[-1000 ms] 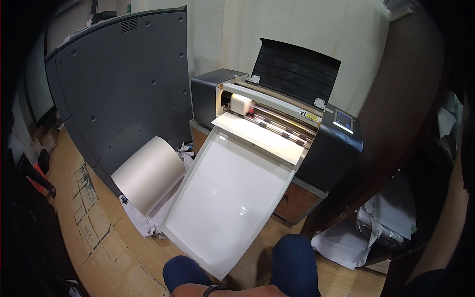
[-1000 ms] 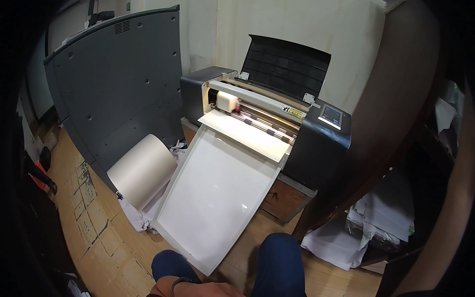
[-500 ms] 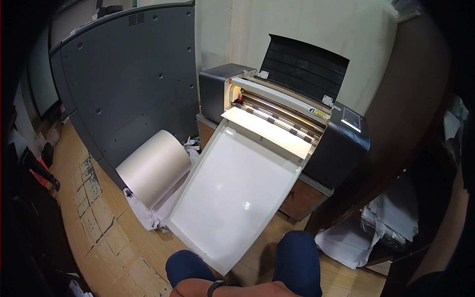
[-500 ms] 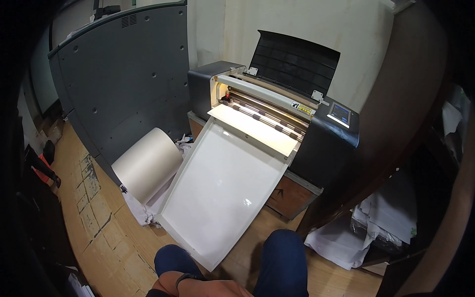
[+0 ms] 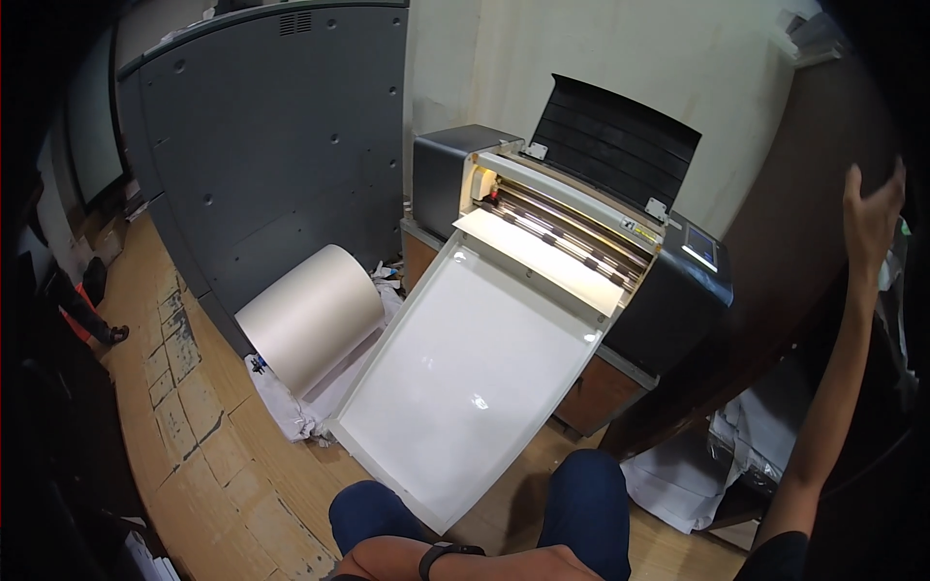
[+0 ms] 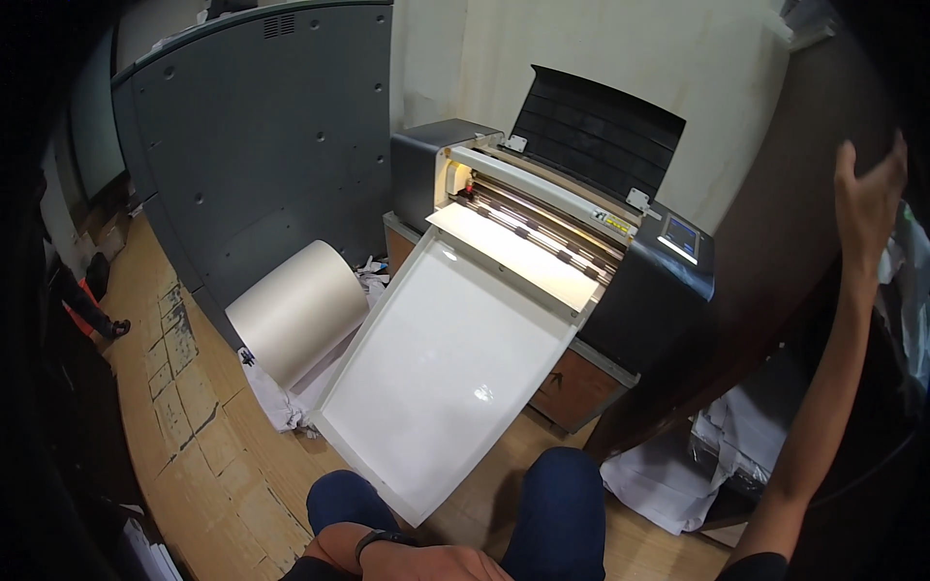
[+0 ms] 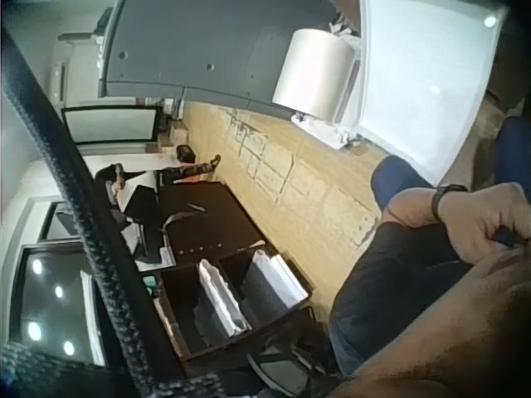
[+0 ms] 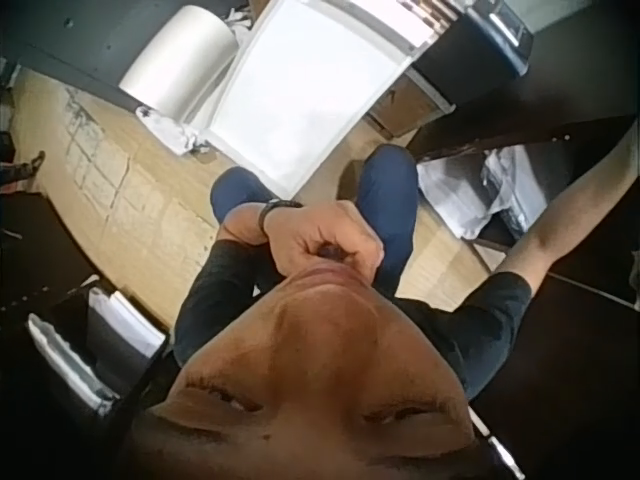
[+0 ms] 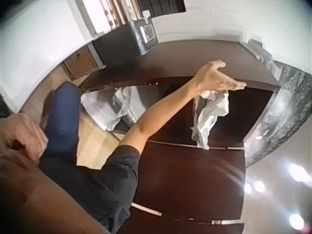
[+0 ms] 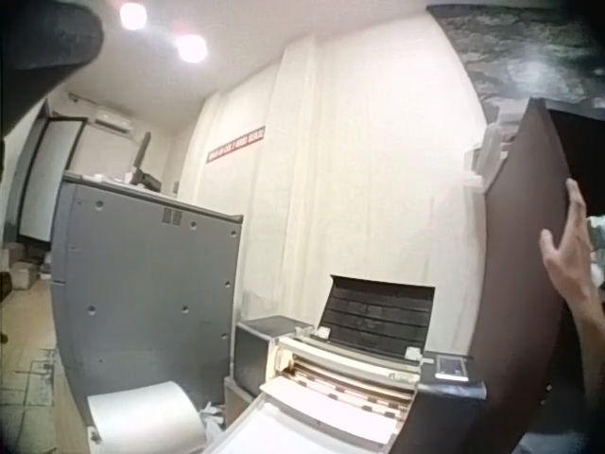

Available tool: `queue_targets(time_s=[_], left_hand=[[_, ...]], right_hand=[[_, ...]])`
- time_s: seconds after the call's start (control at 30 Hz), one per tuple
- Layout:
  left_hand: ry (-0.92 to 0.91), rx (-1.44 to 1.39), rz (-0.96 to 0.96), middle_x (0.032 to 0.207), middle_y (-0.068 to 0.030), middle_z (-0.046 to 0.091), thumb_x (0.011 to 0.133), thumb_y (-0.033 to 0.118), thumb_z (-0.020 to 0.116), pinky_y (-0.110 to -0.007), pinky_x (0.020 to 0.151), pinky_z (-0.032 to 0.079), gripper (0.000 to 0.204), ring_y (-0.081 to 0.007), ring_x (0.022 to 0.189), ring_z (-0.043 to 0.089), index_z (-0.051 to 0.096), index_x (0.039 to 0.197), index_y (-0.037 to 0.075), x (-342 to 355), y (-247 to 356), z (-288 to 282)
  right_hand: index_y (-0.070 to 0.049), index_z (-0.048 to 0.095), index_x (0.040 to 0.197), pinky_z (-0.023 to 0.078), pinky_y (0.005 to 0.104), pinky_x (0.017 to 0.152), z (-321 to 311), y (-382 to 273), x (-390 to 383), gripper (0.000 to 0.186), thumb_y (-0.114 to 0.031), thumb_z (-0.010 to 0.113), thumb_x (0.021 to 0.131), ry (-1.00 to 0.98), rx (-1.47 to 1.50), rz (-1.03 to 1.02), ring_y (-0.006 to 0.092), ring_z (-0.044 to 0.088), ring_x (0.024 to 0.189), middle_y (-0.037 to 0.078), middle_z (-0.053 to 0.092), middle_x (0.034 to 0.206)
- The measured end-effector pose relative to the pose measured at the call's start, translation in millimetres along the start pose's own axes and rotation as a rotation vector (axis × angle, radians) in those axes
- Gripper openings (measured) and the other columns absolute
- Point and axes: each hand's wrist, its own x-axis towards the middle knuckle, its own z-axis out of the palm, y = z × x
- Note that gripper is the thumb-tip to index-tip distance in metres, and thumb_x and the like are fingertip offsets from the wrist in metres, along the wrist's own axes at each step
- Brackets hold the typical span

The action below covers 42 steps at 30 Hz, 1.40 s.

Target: The recorder selects paper from a stack and loads it into a printing/cutting machine, then adjusts settings on the machine's control panel.

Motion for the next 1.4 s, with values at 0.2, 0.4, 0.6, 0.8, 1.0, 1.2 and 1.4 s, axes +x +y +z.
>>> queue_targets(time_s=[0.2, 0.4, 0.6, 0.8, 1.0, 1.2, 1.4], left_hand=[[0.033, -0.002, -0.024, 0.081, -0.0113, 0.063, 0.098, 0.032, 0.064, -0.03, 0.054, 0.042, 0.039, -0.018, 0.063, 0.058, 0.066, 0.089, -0.006, -5.8, 6.1, -3.8], [0.027, 0.043, 0.078, 0.08, -0.014, 0.062, 0.098, 0.033, 0.063, -0.032, 0.056, 0.043, 0.042, -0.0222, 0.064, 0.058, 0.066, 0.089, -0.008, -6.3, 10.3, -7.5], [-0.08, -0.128, 0.028, 0.08, -0.0113, 0.062, 0.098, 0.035, 0.064, -0.031, 0.056, 0.043, 0.042, -0.018, 0.065, 0.056, 0.064, 0.092, -0.007, -13.4, 20.8, -9.6], [-0.014, -0.361, -0.109, 0.083, -0.0066, 0.063, 0.096, 0.036, 0.066, -0.027, 0.057, 0.042, 0.042, -0.0097, 0.07, 0.054, 0.063, 0.096, -0.005, -22.4, 24.3, -7.9], [-0.064, -0.304, -0.099, 0.079, -0.0048, 0.062, 0.096, 0.036, 0.066, -0.026, 0.056, 0.042, 0.041, -0.0091, 0.067, 0.052, 0.063, 0.093, -0.005, -21.0, 11.0, -11.2], [-0.097, -0.275, -0.044, 0.074, -0.0062, 0.058, 0.098, 0.034, 0.065, -0.028, 0.053, 0.039, 0.039, -0.0121, 0.061, 0.049, 0.061, 0.088, -0.004, -14.7, -1.6, -10.7], [-0.108, -0.386, -0.15, 0.07, -0.0118, 0.056, 0.099, 0.029, 0.063, -0.033, 0.051, 0.038, 0.036, -0.0214, 0.057, 0.051, 0.062, 0.082, -0.003, 0.7, -25.5, 1.7]], right_hand=[[0.013, 0.03, 0.143, 0.044, 0.0518, 0.102, -58.0, -34.1, -30.3, 0.076, -0.027, 0.061, 0.087, -0.228, 0.064, 0.215, 0.0506, 0.055, 0.116, 0.038, 0.054, 0.125], [0.011, 0.023, 0.148, 0.047, 0.0555, 0.097, -74.2, -42.5, -27.4, 0.075, -0.02, 0.058, 0.089, -0.463, 0.111, 0.373, 0.0547, 0.059, 0.109, 0.039, 0.055, 0.127], [0.007, 0.026, 0.148, 0.047, 0.0557, 0.094, -73.2, -43.7, -32.8, 0.071, -0.023, 0.058, 0.093, -0.387, 0.082, 0.331, 0.0542, 0.059, 0.109, 0.036, 0.057, 0.125], [0.005, 0.029, 0.148, 0.047, 0.0564, 0.092, -64.4, -37.8, -40.4, 0.068, -0.025, 0.057, 0.094, -0.384, 0.058, 0.423, 0.0546, 0.058, 0.108, 0.036, 0.058, 0.125], [0.005, 0.031, 0.146, 0.046, 0.0549, 0.094, -50.0, -25.2, -46.4, 0.066, -0.025, 0.058, 0.094, -0.366, 0.082, 0.42, 0.0534, 0.058, 0.11, 0.036, 0.059, 0.124], [0.006, 0.034, 0.145, 0.046, 0.0533, 0.096, -41.3, -19.4, -46.3, 0.063, -0.025, 0.058, 0.095, -0.332, 0.097, 0.406, 0.0522, 0.058, 0.112, 0.035, 0.059, 0.124], [0.006, 0.037, 0.143, 0.046, 0.0517, 0.098, -36.5, -14.8, -53.1, 0.061, -0.025, 0.059, 0.095, -0.223, 0.101, 0.374, 0.051, 0.058, 0.115, 0.035, 0.06, 0.123]])
